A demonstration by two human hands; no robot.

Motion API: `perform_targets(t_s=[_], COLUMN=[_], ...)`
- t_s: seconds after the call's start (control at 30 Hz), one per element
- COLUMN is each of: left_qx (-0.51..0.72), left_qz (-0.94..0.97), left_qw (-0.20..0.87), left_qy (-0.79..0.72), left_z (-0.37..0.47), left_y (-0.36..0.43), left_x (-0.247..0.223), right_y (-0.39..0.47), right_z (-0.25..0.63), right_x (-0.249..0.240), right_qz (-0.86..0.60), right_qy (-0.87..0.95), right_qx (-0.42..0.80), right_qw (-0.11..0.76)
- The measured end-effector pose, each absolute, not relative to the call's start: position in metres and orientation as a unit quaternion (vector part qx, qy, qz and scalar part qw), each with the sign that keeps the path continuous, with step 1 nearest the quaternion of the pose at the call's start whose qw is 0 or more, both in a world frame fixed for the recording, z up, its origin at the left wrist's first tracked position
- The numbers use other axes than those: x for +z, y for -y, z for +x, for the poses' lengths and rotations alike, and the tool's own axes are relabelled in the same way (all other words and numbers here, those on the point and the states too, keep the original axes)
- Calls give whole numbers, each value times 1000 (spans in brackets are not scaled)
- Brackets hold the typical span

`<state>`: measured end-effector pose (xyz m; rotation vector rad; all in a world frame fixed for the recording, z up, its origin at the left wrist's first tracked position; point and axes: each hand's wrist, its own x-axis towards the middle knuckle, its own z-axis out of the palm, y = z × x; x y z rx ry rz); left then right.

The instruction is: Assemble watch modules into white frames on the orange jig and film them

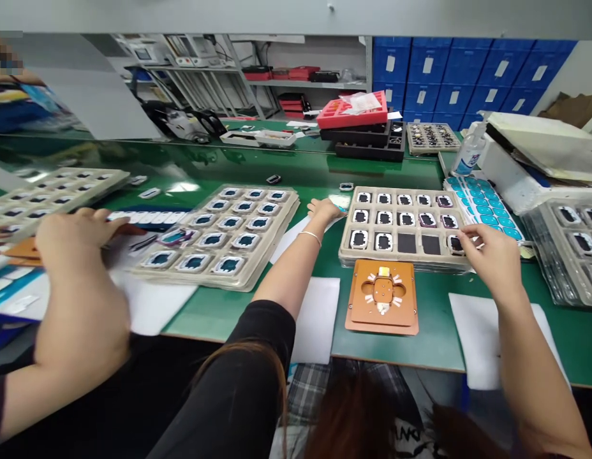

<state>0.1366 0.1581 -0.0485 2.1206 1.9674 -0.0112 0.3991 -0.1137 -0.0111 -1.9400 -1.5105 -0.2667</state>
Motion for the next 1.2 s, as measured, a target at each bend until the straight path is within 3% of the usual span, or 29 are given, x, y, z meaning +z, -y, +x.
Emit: perform_targets(t_s=[0.13, 0.23, 0.37, 0.43, 0.5, 0.6, 0.7, 0.87, 0.97, 1.2], left_qx=[60, 132, 277, 426, 499, 408, 313, 277, 275, 283], left_qz=[703, 724, 746, 767, 817, 910, 948, 957, 957, 956], left_qw=[113, 110, 99, 80, 60, 61, 61, 80, 88, 78], left_qy=[-699, -668, -598, -473, -283, -48, 21, 33, 27, 0], left_z=[138, 131, 107, 95, 88, 88, 91, 89, 87, 88], left_y=[-141, -122, -82, -56, -28, 6, 23, 20, 19, 28], left_x=[-45, -36, -21, -17, -16, -21, -28, -28, -28, -33], right_y=[116, 115, 112, 110, 110, 115, 122, 128, 128, 129], right_z=[401, 399, 405, 407, 403, 383, 356, 330, 332, 337], right_x=[-19, -23, -24, -21, -17, -10, -6, -4, -2, -1], right_qz=[-736, -698, -685, -695, -702, -669, -594, -548, -573, -592], right_qy=[628, 681, 688, 664, 630, 594, 579, 565, 567, 659], right_qx=[-137, -136, -94, -53, -8, 82, 231, 439, 449, 329], right_qw=[212, 175, 219, 270, 332, 439, 508, 434, 385, 327])
